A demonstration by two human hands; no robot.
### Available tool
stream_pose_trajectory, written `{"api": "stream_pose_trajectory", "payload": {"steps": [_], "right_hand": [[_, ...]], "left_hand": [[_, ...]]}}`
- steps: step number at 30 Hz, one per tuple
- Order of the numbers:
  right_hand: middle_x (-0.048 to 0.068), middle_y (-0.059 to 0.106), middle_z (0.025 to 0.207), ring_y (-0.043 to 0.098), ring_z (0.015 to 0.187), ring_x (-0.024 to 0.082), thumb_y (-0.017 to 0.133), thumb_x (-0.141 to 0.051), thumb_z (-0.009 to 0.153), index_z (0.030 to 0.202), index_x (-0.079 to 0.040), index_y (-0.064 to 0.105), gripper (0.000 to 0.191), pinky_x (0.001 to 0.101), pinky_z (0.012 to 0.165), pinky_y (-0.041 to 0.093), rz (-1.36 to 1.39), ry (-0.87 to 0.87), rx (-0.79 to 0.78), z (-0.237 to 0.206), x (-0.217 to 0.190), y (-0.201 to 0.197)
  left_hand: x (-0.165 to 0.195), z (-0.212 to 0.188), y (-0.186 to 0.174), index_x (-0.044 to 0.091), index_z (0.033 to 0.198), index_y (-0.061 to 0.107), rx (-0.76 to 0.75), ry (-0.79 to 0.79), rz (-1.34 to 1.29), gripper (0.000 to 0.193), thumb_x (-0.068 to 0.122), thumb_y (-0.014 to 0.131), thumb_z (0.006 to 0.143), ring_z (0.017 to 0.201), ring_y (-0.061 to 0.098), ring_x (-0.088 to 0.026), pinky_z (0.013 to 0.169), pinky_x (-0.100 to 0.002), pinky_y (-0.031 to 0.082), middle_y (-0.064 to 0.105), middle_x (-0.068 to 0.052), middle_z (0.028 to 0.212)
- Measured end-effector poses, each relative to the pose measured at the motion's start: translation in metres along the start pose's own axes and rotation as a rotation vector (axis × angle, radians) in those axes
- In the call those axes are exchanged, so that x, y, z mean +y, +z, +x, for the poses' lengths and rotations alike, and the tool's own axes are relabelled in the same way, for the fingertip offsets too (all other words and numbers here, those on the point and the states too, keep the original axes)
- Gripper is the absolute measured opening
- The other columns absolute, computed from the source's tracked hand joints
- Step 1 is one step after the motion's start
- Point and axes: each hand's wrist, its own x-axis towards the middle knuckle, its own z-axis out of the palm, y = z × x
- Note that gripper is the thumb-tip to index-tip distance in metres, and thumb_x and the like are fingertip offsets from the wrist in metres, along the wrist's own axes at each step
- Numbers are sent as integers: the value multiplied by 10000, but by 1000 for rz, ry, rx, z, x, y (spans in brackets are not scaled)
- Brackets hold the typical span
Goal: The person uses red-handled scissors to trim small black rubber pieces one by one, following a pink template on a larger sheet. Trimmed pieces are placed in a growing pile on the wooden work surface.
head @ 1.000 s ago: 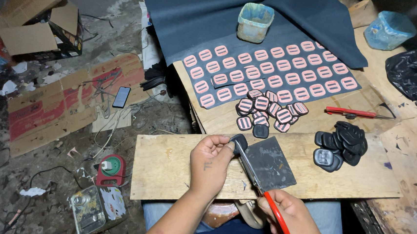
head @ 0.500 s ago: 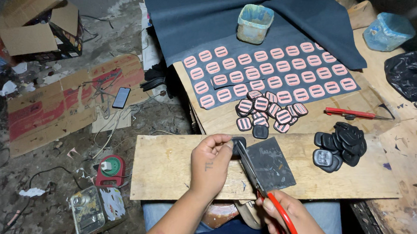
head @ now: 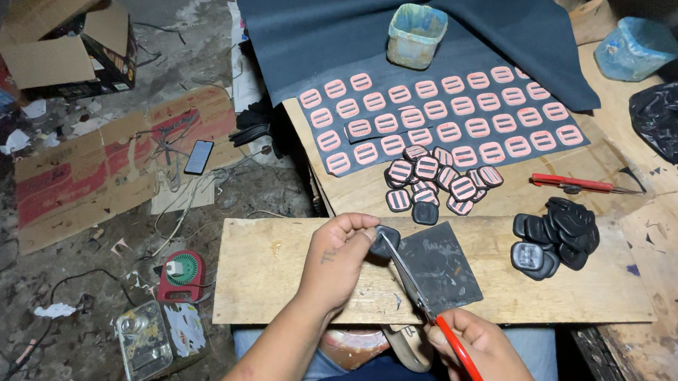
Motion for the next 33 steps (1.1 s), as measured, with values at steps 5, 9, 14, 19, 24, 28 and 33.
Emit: {"api": "stream_pose_trajectory", "payload": {"steps": [5, 9, 14, 19, 24, 28, 33], "right_hand": [[13, 563, 608, 522, 441, 113, 711, -302, 888, 940, -38, 686, 270, 267, 389, 429, -11, -14, 50, 0, 2, 1], [4, 563, 608, 477, 449, 99, 747, -311, 899, 920, -44, 698, 272, 258, 402, 377, -34, -49, 74, 2, 8, -1], [-41, 551, 666, 458, 568, 53, 732, -237, 897, 899, -12, 697, 228, 229, 499, 364, -34, -185, 62, 5, 16, -2], [-12, 606, 700, 526, 596, 73, 674, -251, 919, 976, -43, 662, 216, 227, 541, 449, -63, -202, 46, 2, 13, 1], [37, 562, 672, 585, 550, 124, 586, -309, 937, 1060, -47, 647, 295, 269, 493, 507, 47, -151, -104, 1, 2, -1], [35, 566, 701, 574, 553, 128, 601, -315, 942, 1032, -24, 635, 307, 275, 501, 507, 19, -132, -98, 3, 9, -5], [-6, 571, 797, 506, 696, 71, 693, -258, 960, 1024, -13, 626, 261, 248, 609, 441, -119, -352, -20, 9, 18, -5]], "left_hand": [[1, -1, -1, -40, 1094, 663, -20, 11, 18, 169, 15, 588, 953, 851, 674, -115, 808, -253, 539, 733, -89, 963], [-1, 1, -2, -43, 1083, 664, 2, -35, -40, 168, 14, 588, 945, 818, 674, -125, 773, -253, 540, 734, -96, 931], [-5, 4, -2, -57, 1095, 659, 11, -61, -134, 179, 4, 603, 936, 746, 616, -99, 702, -233, 495, 712, -69, 900], [-1, 3, 1, -33, 1166, 672, 78, -32, -5, 245, 14, 640, 928, 707, 576, -73, 674, -221, 488, 660, -45, 875], [2, -1, 4, -54, 1163, 660, 62, 1, -35, 267, -23, 633, 899, 720, 622, -92, 682, -224, 507, 681, -57, 915], [2, -2, 4, -65, 1143, 640, 20, 64, -62, 233, -42, 615, 912, 792, 641, -89, 738, -227, 524, 703, -80, 969], [0, -7, 5, -58, 1142, 622, 14, 115, -31, 213, -46, 607, 930, 852, 667, -86, 759, -211, 526, 724, -98, 988]]}}
